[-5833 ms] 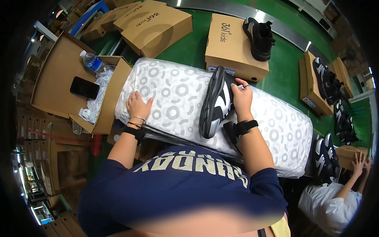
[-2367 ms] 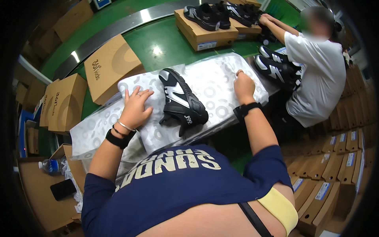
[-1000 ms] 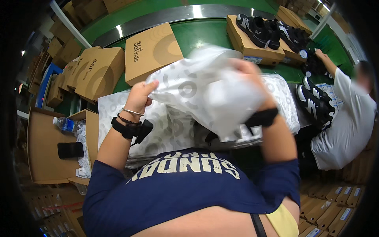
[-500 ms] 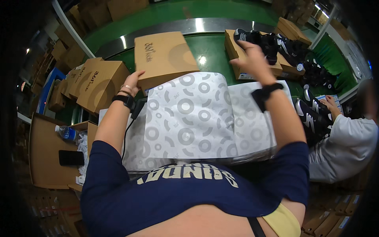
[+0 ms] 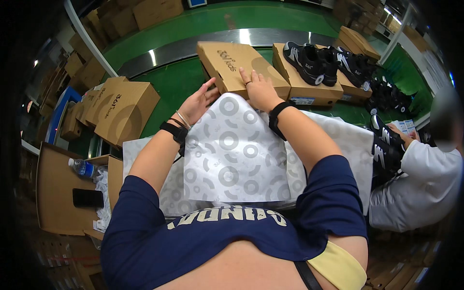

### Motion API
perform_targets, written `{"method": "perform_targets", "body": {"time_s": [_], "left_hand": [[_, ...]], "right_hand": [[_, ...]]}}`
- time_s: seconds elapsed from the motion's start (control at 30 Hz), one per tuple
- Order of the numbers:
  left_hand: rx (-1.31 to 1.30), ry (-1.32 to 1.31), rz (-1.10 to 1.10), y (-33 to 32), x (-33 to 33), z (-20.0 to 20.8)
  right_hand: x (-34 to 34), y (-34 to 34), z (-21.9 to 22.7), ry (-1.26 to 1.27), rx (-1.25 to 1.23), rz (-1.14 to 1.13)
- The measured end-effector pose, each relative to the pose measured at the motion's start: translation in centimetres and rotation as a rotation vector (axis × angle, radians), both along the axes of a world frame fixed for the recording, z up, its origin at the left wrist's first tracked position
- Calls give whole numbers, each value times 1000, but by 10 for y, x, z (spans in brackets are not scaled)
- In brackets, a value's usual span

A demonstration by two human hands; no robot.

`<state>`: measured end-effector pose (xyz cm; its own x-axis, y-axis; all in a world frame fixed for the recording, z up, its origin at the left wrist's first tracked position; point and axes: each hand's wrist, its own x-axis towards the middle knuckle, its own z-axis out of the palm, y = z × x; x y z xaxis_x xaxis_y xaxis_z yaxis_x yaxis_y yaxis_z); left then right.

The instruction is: The person packs shoes into boxes by hand, wrapping each shoe in tissue paper before placing it into a box and closing the lid. They then set the completed box aside on a conveyor belt and repeat the process with another shoe and box.

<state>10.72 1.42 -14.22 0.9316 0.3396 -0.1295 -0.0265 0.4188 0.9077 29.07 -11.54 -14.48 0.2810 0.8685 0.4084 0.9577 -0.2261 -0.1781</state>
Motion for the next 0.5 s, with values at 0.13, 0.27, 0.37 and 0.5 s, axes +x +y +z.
{"method": "perform_targets", "body": {"time_s": [0.13,0.27,0.37,0.5], "left_hand": [[638,-17,-34,-21,9,28],[1173,577,-189,2,-23,0],[1453,822,-252,-8,-36,-14],[1618,723,24,-17,-57,-18]], "right_hand": [[32,4,6,46,159,-198],[46,-25,44,1109,870,-435],[46,-60,30,1656,646,-329],[19,-99,11,-272,603,-238]]}}
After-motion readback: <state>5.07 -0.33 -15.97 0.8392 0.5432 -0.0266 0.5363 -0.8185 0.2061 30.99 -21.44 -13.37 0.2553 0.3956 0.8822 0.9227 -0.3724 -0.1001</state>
